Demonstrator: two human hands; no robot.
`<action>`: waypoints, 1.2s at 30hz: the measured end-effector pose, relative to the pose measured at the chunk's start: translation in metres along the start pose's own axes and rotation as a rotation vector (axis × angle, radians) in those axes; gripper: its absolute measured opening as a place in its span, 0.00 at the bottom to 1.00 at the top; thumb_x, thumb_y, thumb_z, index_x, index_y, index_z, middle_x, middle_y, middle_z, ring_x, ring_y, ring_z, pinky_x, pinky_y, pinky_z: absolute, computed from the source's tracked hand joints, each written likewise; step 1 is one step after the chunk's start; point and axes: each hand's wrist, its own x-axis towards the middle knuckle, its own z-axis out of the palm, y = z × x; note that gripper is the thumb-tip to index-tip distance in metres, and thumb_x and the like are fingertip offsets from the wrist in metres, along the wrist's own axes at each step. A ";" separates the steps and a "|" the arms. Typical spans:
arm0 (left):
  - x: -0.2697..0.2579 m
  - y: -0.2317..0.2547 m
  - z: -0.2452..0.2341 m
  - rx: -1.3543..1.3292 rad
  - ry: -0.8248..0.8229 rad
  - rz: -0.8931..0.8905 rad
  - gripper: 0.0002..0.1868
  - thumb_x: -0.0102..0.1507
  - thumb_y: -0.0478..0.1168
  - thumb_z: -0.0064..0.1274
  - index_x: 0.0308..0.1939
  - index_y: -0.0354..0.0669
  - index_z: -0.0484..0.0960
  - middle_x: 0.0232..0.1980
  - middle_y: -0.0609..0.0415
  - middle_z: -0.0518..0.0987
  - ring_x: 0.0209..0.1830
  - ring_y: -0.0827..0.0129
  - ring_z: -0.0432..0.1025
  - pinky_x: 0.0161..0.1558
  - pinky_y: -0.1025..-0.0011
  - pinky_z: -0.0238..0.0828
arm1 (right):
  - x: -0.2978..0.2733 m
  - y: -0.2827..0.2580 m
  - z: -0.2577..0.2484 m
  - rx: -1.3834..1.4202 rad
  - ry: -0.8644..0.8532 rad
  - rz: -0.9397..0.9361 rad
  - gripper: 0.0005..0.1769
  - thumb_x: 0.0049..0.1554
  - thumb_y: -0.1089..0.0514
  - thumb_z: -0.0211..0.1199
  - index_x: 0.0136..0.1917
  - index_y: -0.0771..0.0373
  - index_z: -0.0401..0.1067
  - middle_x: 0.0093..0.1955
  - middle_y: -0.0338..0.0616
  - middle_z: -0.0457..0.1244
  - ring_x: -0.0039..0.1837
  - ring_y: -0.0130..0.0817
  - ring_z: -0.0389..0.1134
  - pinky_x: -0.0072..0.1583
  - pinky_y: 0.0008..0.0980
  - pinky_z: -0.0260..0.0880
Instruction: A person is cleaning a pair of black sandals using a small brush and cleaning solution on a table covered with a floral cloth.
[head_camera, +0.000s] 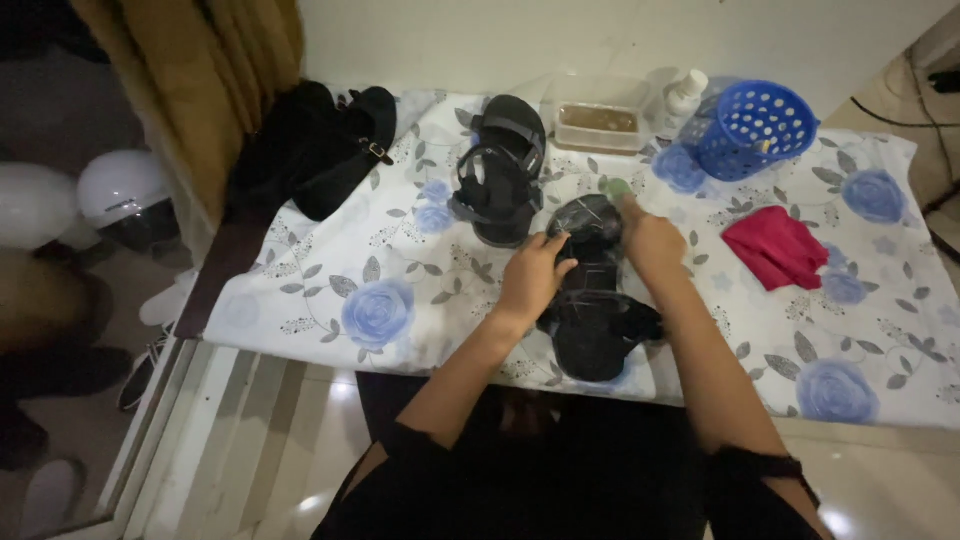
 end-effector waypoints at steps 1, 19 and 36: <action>0.005 -0.001 0.000 0.005 0.006 -0.002 0.22 0.59 0.53 0.46 0.50 0.45 0.74 0.37 0.50 0.74 0.33 0.62 0.73 0.28 0.71 0.71 | 0.005 0.010 0.005 0.003 0.003 -0.007 0.20 0.57 0.55 0.43 0.62 0.50 0.65 0.41 0.64 0.65 0.48 0.58 0.67 0.49 0.54 0.65; 0.026 0.039 -0.032 -0.854 0.087 -0.480 0.16 0.55 0.41 0.50 0.41 0.31 0.71 0.26 0.44 0.76 0.19 0.68 0.73 0.20 0.74 0.72 | -0.092 0.038 -0.080 0.762 0.416 -0.122 0.18 0.61 0.67 0.46 0.64 0.69 0.59 0.63 0.61 0.52 0.65 0.53 0.51 0.64 0.50 0.51; 0.000 0.059 -0.061 0.124 -0.120 0.139 0.41 0.43 0.51 0.66 0.59 0.55 0.67 0.65 0.38 0.53 0.65 0.39 0.45 0.58 0.37 0.41 | -0.109 0.062 0.009 0.755 0.432 -0.095 0.23 0.60 0.59 0.48 0.68 0.61 0.55 0.61 0.61 0.55 0.62 0.54 0.55 0.62 0.47 0.55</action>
